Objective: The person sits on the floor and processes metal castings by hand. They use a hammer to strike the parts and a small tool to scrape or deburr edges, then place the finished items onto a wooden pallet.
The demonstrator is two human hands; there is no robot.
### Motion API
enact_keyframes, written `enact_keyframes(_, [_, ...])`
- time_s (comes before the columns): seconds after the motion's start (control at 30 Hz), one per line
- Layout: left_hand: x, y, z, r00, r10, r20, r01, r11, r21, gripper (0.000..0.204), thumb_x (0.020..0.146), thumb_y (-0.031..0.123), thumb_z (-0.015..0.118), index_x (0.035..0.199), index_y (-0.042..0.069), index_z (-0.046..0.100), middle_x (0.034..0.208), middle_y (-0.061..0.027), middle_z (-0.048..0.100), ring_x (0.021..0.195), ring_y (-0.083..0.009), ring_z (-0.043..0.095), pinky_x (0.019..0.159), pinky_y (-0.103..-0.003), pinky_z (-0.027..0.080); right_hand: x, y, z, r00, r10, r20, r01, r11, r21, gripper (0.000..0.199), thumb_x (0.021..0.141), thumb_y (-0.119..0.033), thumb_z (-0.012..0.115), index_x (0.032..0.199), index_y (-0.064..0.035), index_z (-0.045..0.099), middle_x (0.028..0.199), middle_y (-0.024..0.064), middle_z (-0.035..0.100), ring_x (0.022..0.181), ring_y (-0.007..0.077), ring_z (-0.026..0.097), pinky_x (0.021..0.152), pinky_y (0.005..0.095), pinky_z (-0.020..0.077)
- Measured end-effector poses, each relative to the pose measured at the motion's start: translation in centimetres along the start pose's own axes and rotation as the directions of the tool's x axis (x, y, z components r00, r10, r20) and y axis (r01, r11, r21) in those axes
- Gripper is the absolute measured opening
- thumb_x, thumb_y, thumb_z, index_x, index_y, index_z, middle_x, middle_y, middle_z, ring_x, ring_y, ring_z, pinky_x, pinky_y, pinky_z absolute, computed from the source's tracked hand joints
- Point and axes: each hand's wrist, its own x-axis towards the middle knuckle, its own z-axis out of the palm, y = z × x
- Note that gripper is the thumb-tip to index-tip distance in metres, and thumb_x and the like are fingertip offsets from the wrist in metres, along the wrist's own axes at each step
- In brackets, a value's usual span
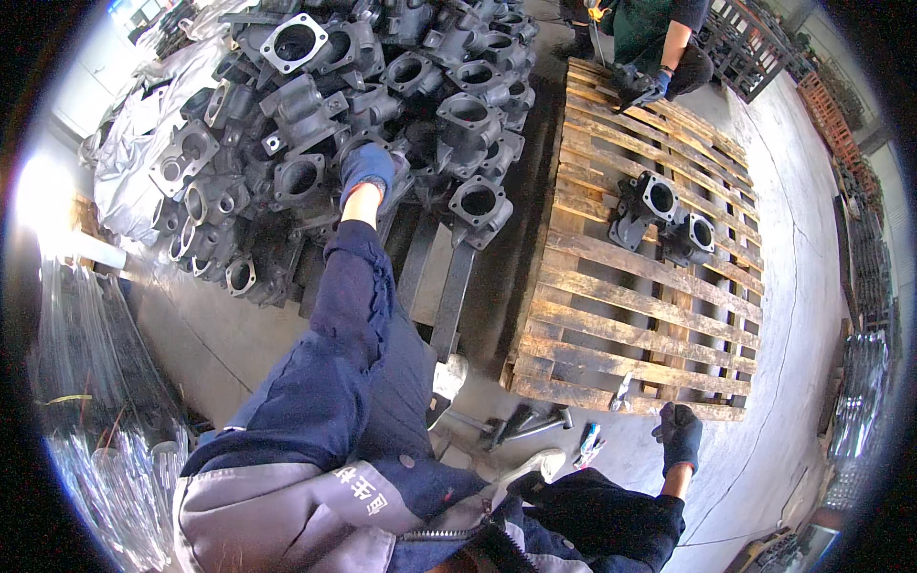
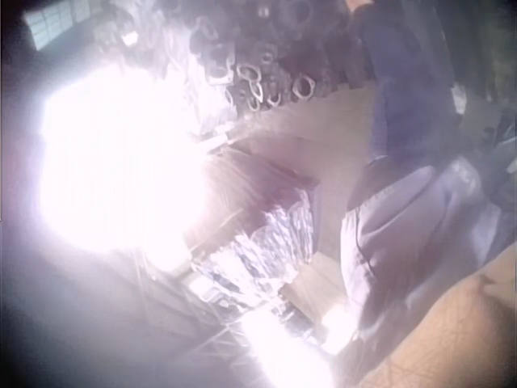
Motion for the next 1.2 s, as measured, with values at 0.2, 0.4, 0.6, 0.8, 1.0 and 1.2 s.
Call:
enact_keyframes(0.2, [-0.4,11.0,0.5,0.963,0.21,-0.17,-0.218,0.976,-0.03,0.043,0.09,0.038,0.049,0.115,0.007,0.064,0.105,-0.0132,0.069,0.103,-0.0278,0.065,0.104,-0.045,0.035,-0.3,0.5,-1.4,0.999,-0.015,-0.036,0.012,0.997,-0.082,0.03,0.096,-0.027,0.057,0.079,-0.0033,0.061,0.055,0.0065,0.06,0.043,0.0126,0.054,0.042,0.0278,0.0414])
enact_keyframes(0.4, [4.5,14.9,7.1,0.91,0.401,-0.107,-0.4,0.916,0.03,0.029,0.085,0.028,0.056,0.094,0.007,0.073,0.099,-0.0156,0.07,0.096,-0.0291,0.067,0.085,-0.039,0.05,-1.3,2.7,-1.3,0.996,0.009,-0.083,-0.016,0.997,-0.082,0.036,0.093,-0.029,0.062,0.068,-0.0043,0.056,0.049,0.0066,0.052,0.043,0.0159,0.058,0.042,0.0318,0.0428])
enact_keyframes(0.6, [2.7,14.0,6.7,0.864,0.477,-0.162,-0.489,0.872,-0.039,0.03,0.083,0.03,0.06,0.095,0.005,0.073,0.1,-0.0203,0.068,0.095,-0.035,0.066,0.083,-0.042,0.05,-2.9,4.7,-2.9,0.993,-0.042,-0.108,0.014,0.968,-0.252,0.036,0.093,-0.029,0.06,0.066,-0.0054,0.056,0.048,0.009,0.055,0.044,0.017,0.059,0.045,0.032,0.0436])
enact_keyframes(0.8, [4.9,10.8,3.3,0.862,0.501,-0.071,-0.504,0.863,-0.029,0.035,0.086,0.033,0.059,0.099,0.002,0.069,0.105,-0.0257,0.063,0.099,-0.042,0.061,0.084,-0.047,0.049,-3.2,2.9,-2.6,0.998,0.005,-0.06,-0.009,0.997,-0.079,0.035,0.095,-0.026,0.059,0.069,-0.0032,0.058,0.051,0.0058,0.056,0.045,0.0122,0.053,0.045,0.0301,0.0415])
enact_keyframes(1.0, [2.4,13.1,-1.8,0.839,0.53,-0.124,-0.544,0.804,-0.242,0.036,0.088,0.033,0.062,0.095,-0.002,0.068,0.098,-0.0273,0.065,0.091,-0.0391,0.065,0.078,-0.043,0.051,-3.2,-0.5,-2.4,0.998,-0.032,-0.049,0.031,0.999,-0.023,0.033,0.096,-0.029,0.057,0.084,0.0015,0.062,0.061,0.0072,0.06,0.052,0.0126,0.058,0.05,0.0304,0.0459])
enact_keyframes(1.2, [-8.8,19.9,-0.3,0.481,0.875,-0.042,-0.782,0.408,-0.471,0.038,0.09,0.034,0.059,0.099,-0.001,0.067,0.088,-0.024,0.067,0.079,-0.0309,0.065,0.076,-0.038,0.05,-2.7,-1.3,-2.0,0.992,-0.124,0.011,0.123,0.97,-0.21,0.033,0.096,-0.029,0.054,0.09,0.0033,0.059,0.067,0.0108,0.061,0.057,0.016,0.062,0.057,0.0319,0.0507])
